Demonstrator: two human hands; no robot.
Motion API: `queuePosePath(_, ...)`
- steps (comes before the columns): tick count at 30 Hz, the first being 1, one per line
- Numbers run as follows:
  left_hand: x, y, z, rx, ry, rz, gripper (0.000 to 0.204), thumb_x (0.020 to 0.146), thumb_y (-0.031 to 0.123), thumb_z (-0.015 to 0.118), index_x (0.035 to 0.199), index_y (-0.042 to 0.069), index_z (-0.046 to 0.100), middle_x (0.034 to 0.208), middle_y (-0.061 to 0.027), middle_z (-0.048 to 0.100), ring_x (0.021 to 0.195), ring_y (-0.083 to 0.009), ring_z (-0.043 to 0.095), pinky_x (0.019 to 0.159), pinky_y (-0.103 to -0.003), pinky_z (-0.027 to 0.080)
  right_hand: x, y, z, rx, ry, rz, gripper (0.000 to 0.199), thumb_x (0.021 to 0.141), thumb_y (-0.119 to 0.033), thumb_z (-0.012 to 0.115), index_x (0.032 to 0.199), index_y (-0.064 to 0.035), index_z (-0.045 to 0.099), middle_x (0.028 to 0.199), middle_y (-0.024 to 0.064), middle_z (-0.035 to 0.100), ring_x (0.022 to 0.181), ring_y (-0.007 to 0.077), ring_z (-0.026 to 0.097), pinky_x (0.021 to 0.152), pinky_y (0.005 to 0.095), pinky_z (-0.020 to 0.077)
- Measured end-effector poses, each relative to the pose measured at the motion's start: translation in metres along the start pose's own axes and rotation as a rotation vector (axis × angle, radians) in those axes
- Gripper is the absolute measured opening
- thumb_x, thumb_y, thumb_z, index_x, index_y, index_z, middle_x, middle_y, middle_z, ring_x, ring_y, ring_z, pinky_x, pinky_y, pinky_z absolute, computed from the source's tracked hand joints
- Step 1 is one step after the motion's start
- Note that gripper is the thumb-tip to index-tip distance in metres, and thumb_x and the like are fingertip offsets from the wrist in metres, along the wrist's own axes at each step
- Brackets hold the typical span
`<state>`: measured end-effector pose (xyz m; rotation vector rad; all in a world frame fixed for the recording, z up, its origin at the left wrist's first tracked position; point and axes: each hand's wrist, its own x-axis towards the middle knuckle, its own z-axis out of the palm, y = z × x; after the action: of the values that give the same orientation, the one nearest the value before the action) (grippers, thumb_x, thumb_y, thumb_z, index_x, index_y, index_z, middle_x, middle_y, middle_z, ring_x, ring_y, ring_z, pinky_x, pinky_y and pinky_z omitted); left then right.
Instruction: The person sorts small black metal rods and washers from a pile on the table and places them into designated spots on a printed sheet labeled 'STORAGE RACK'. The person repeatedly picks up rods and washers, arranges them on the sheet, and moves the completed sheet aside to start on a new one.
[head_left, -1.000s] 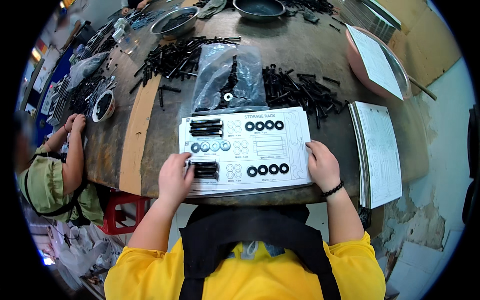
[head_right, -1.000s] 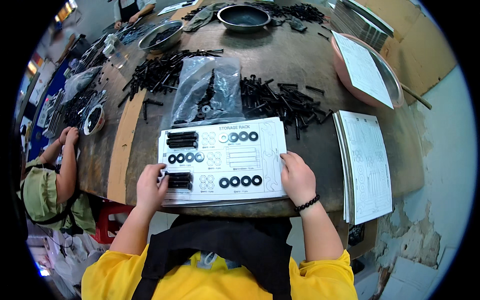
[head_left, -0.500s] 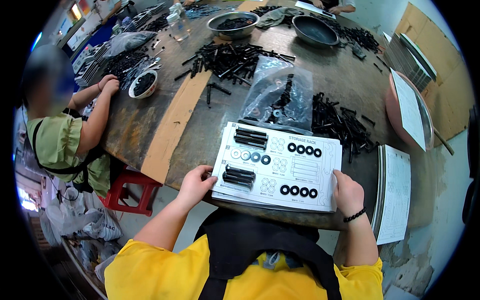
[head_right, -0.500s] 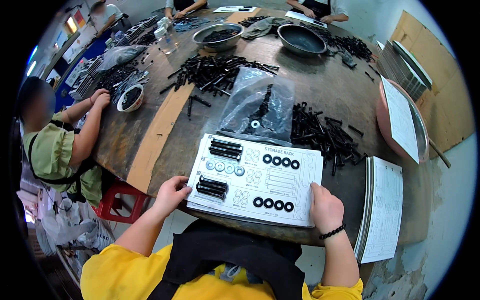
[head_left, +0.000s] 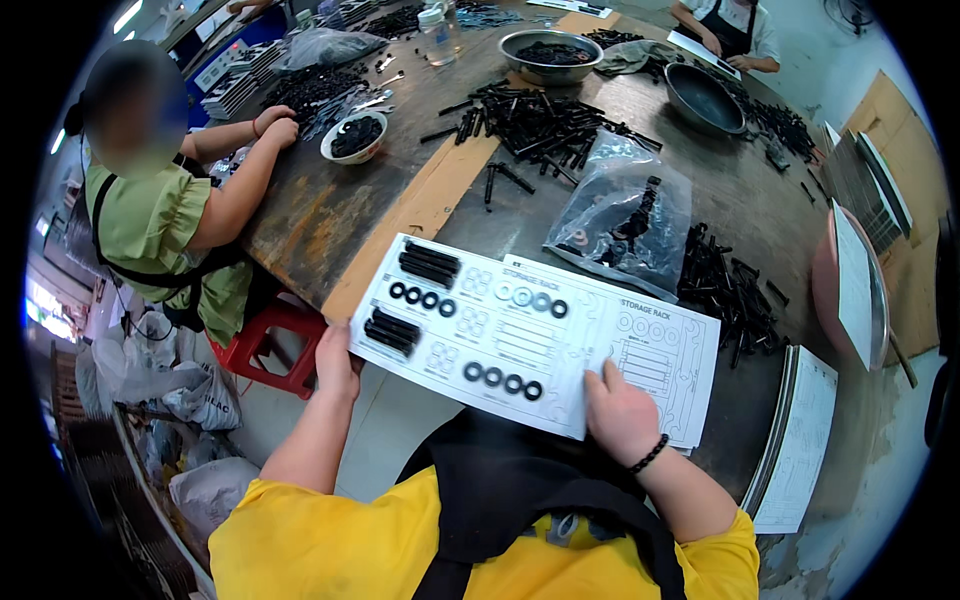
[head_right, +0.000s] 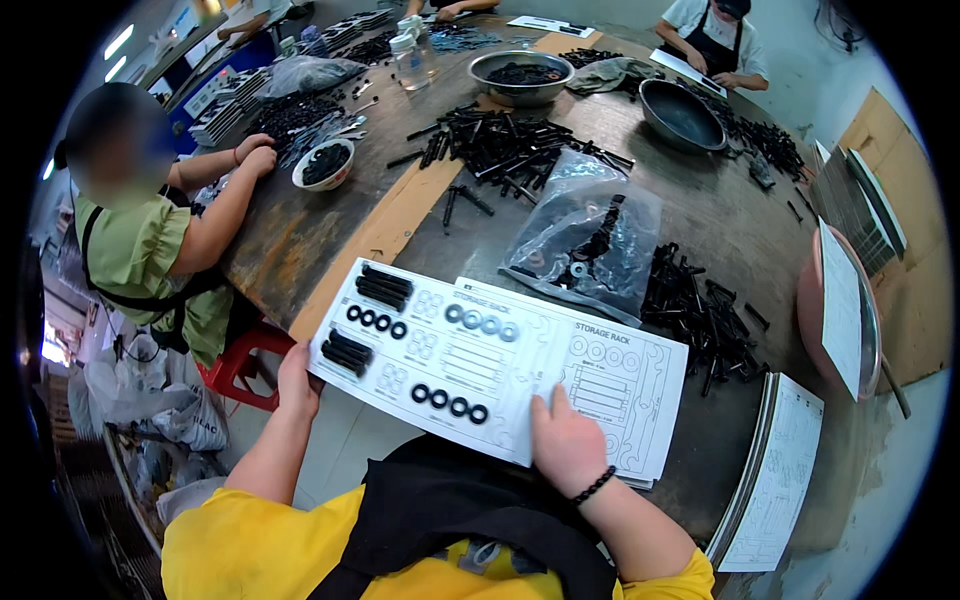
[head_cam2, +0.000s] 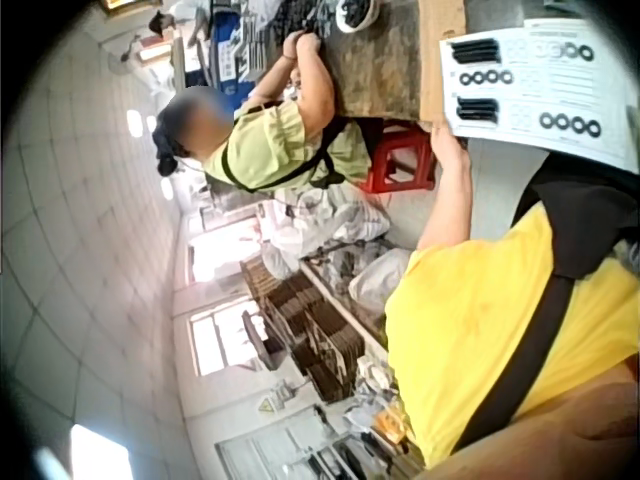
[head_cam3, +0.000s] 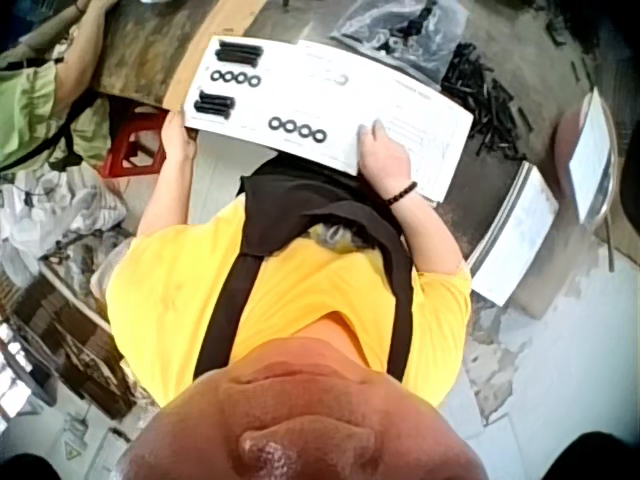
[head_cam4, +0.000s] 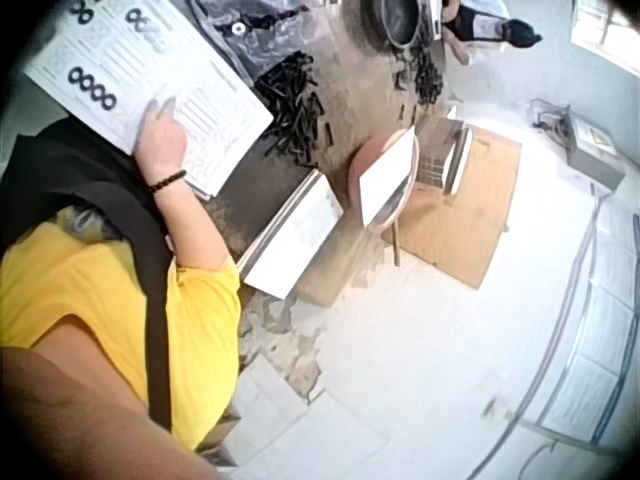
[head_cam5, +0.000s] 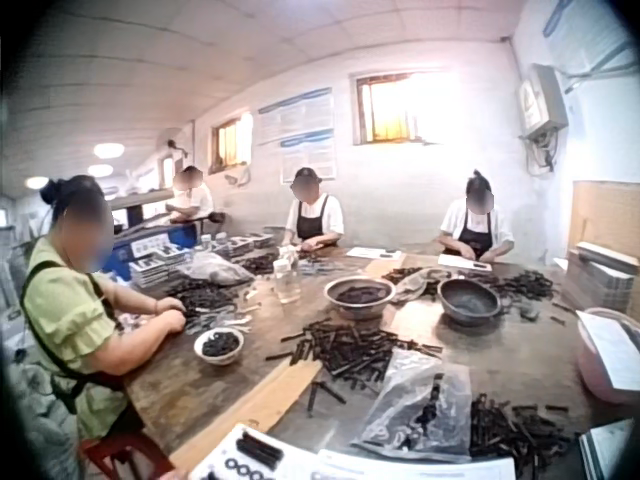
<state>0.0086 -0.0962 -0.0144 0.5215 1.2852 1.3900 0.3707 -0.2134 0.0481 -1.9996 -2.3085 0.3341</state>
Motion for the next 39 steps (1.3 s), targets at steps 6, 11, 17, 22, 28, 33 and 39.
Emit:
queuePosePath(6, 0.026, -0.003, -0.030, -0.459, 0.125, 0.030, 0.048, 0.095, 0.039, 0.031, 0.125, 0.003, 0.041, 0.129, -0.0096, 0.045, 0.119, -0.0239, 0.042, 0.101, -0.037, 0.030, 0.047, -0.044, 0.010, -0.012, 0.066, -0.193, 0.040, 0.077, -0.011, 0.049, 0.114, 0.0019, 0.051, 0.115, 0.0319, 0.048, 0.070, 0.0267, 0.061, 0.056, 0.0355, 0.0508)
queuePosePath(11, 0.000, -0.008, 0.007, -0.477, 0.207, 0.083, 0.044, 0.096, 0.035, 0.026, 0.128, 0.008, 0.040, 0.131, -0.0075, 0.044, 0.121, -0.0246, 0.041, 0.102, -0.038, 0.030, 0.073, -0.067, 0.019, 0.001, 0.062, -0.281, 0.045, 0.073, -0.014, 0.055, 0.116, -0.0004, 0.050, 0.116, 0.0310, 0.047, 0.074, 0.0291, 0.062, 0.062, 0.0357, 0.0514)
queuePosePath(17, 0.024, -0.019, 0.006, -0.488, 0.271, 0.094, 0.043, 0.095, 0.032, 0.029, 0.123, 0.002, 0.044, 0.126, -0.0092, 0.049, 0.113, -0.0264, 0.048, 0.097, -0.037, 0.036, 0.097, -0.087, 0.004, 0.050, -0.092, -0.321, 0.047, 0.074, -0.011, 0.053, 0.120, -0.0045, 0.047, 0.118, 0.0246, 0.048, 0.078, 0.0288, 0.062, 0.066, 0.0367, 0.0508)
queuePosePath(22, 0.065, -0.001, -0.027, -0.562, 0.091, 0.064, 0.047, 0.094, 0.029, 0.023, 0.124, -0.002, 0.043, 0.126, -0.0149, 0.049, 0.113, -0.0321, 0.049, 0.097, -0.040, 0.038, 0.098, -0.077, -0.014, 0.151, -0.155, -0.345, 0.047, 0.074, -0.010, 0.052, 0.120, -0.0051, 0.046, 0.117, 0.0157, 0.051, 0.082, 0.0280, 0.061, 0.067, 0.0378, 0.0499)
queuePosePath(28, 0.117, 0.023, -0.048, -0.481, 0.177, 0.106, 0.041, 0.095, 0.027, 0.028, 0.118, -0.001, 0.048, 0.119, -0.0116, 0.054, 0.105, -0.0286, 0.054, 0.089, -0.038, 0.044, 0.082, -0.030, -0.014, 0.273, 0.008, -0.242, 0.032, 0.080, -0.013, 0.046, 0.111, -0.0094, 0.053, 0.098, 0.0087, 0.059, 0.081, 0.0267, 0.060, 0.068, 0.0366, 0.0498)
queuePosePath(33, 0.159, 0.024, -0.093, -0.331, 0.264, 0.211, 0.037, 0.092, 0.020, 0.032, 0.119, -0.001, 0.047, 0.116, -0.0166, 0.055, 0.102, -0.0317, 0.055, 0.086, -0.039, 0.046, 0.067, 0.014, -0.018, 0.305, 0.134, -0.127, 0.025, 0.081, -0.014, 0.049, 0.103, -0.0092, 0.059, 0.091, 0.0090, 0.062, 0.077, 0.0273, 0.061, 0.067, 0.0364, 0.0502)
queuePosePath(39, 0.149, 0.058, -0.069, 0.584, 0.897, 0.898, 0.031, 0.082, 0.009, 0.050, 0.105, -0.012, 0.050, 0.104, -0.0207, 0.056, 0.091, -0.0271, 0.057, 0.080, -0.035, 0.045, 0.044, 0.057, -0.012, 0.540, 0.272, 0.017, 0.019, 0.079, -0.008, 0.054, 0.095, -0.0061, 0.064, 0.081, 0.0103, 0.060, 0.073, 0.0277, 0.059, 0.065, 0.0339, 0.0473)
